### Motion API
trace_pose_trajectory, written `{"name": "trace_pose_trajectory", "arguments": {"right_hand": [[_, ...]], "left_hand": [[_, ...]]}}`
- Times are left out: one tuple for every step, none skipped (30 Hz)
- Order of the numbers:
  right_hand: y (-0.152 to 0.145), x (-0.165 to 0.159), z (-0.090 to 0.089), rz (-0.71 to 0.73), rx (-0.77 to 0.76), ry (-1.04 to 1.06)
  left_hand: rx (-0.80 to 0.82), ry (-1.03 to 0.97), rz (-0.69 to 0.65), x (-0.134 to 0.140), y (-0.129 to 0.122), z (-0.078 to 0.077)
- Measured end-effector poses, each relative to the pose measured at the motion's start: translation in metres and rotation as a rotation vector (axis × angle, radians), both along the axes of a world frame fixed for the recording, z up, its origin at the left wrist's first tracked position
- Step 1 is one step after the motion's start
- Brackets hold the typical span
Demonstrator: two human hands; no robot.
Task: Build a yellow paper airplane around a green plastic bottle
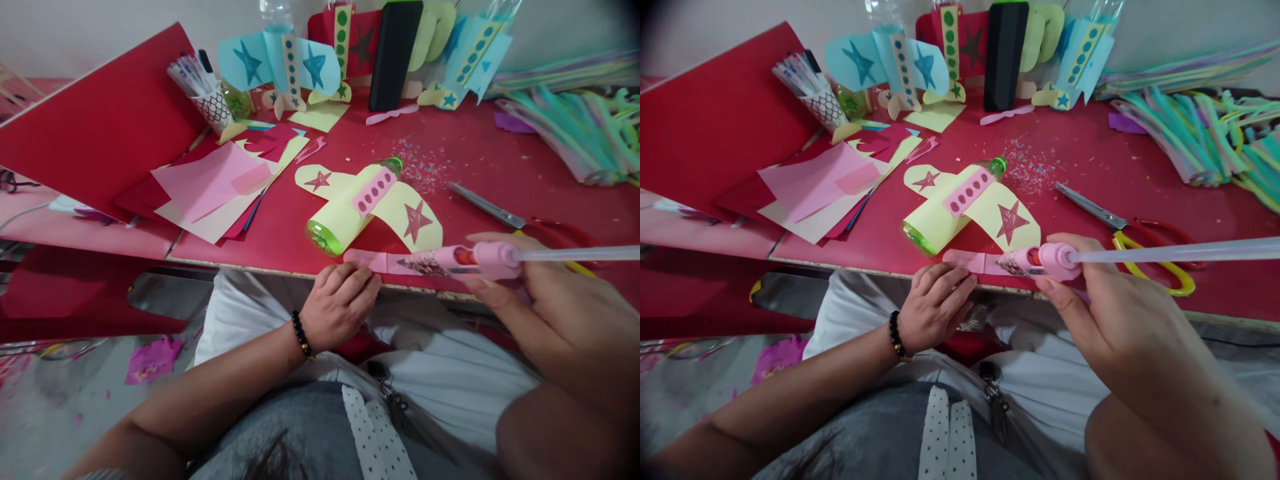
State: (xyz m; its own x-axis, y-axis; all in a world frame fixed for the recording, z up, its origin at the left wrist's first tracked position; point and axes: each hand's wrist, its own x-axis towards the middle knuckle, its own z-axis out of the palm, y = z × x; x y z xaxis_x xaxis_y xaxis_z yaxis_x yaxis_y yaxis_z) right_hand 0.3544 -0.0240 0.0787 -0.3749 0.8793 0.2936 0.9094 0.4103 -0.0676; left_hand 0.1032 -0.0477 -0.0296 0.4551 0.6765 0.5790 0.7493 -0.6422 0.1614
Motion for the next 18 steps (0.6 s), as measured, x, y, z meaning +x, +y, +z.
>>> {"name": "trace_pose_trajectory", "arguments": {"right_hand": [[0.002, -0.002, 0.001, -0.014, -0.033, 0.012], [0.004, -0.004, 0.001, -0.027, -0.052, 0.022], [0.005, -0.005, 0.001, -0.036, -0.062, 0.027], [0.005, -0.005, 0.001, -0.036, -0.059, 0.028], [0.004, -0.004, 0.001, -0.029, -0.044, 0.027], [0.003, -0.002, 0.000, -0.020, -0.021, 0.024], [0.000, 0.000, 0.000, -0.004, 0.010, 0.019], [-0.002, 0.003, -0.001, 0.015, 0.041, 0.010], [-0.004, 0.005, -0.002, 0.031, 0.069, 0.000], [-0.006, 0.006, -0.002, 0.044, 0.093, -0.012], [-0.008, 0.007, -0.003, 0.054, 0.108, -0.027], [-0.008, 0.006, -0.003, 0.061, 0.124, -0.037], [-0.008, 0.005, -0.002, 0.064, 0.135, -0.034], [-0.007, 0.003, -0.002, 0.066, 0.131, -0.019], [-0.005, 0.000, -0.001, 0.071, 0.111, 0.003], [-0.003, -0.002, 0.000, 0.071, 0.077, 0.025], [-0.002, -0.004, 0.001, 0.064, 0.037, 0.044], [0.000, -0.005, 0.002, 0.057, -0.002, 0.054]], "left_hand": [[-0.002, 0.000, 0.002, 0.000, 0.000, 0.000], [-0.004, 0.000, 0.003, 0.000, 0.000, 0.000], [-0.005, 0.000, 0.003, 0.000, 0.000, 0.000], [-0.004, -0.001, 0.003, 0.000, 0.000, 0.000], [-0.002, -0.003, 0.002, 0.000, 0.000, 0.000], [-0.001, -0.005, 0.002, 0.000, 0.000, 0.001], [-0.001, -0.006, 0.003, 0.000, 0.000, 0.001], [0.000, -0.007, 0.003, 0.000, 0.000, 0.001], [0.000, -0.008, 0.003, 0.000, 0.000, 0.001], [-0.001, -0.008, 0.002, 0.000, 0.000, 0.001], [-0.001, -0.007, 0.000, 0.000, 0.000, 0.001], [0.000, -0.008, -0.002, 0.000, 0.000, 0.001], [0.002, -0.009, -0.003, 0.000, 0.000, 0.001], [0.003, -0.010, -0.004, 0.000, 0.000, 0.001], [0.005, -0.010, -0.004, 0.000, 0.000, 0.001], [0.007, -0.010, -0.003, 0.000, 0.000, 0.001], [0.007, -0.010, -0.003, 0.000, 0.000, 0.002], [0.005, -0.008, -0.002, 0.000, 0.000, 0.002]]}}
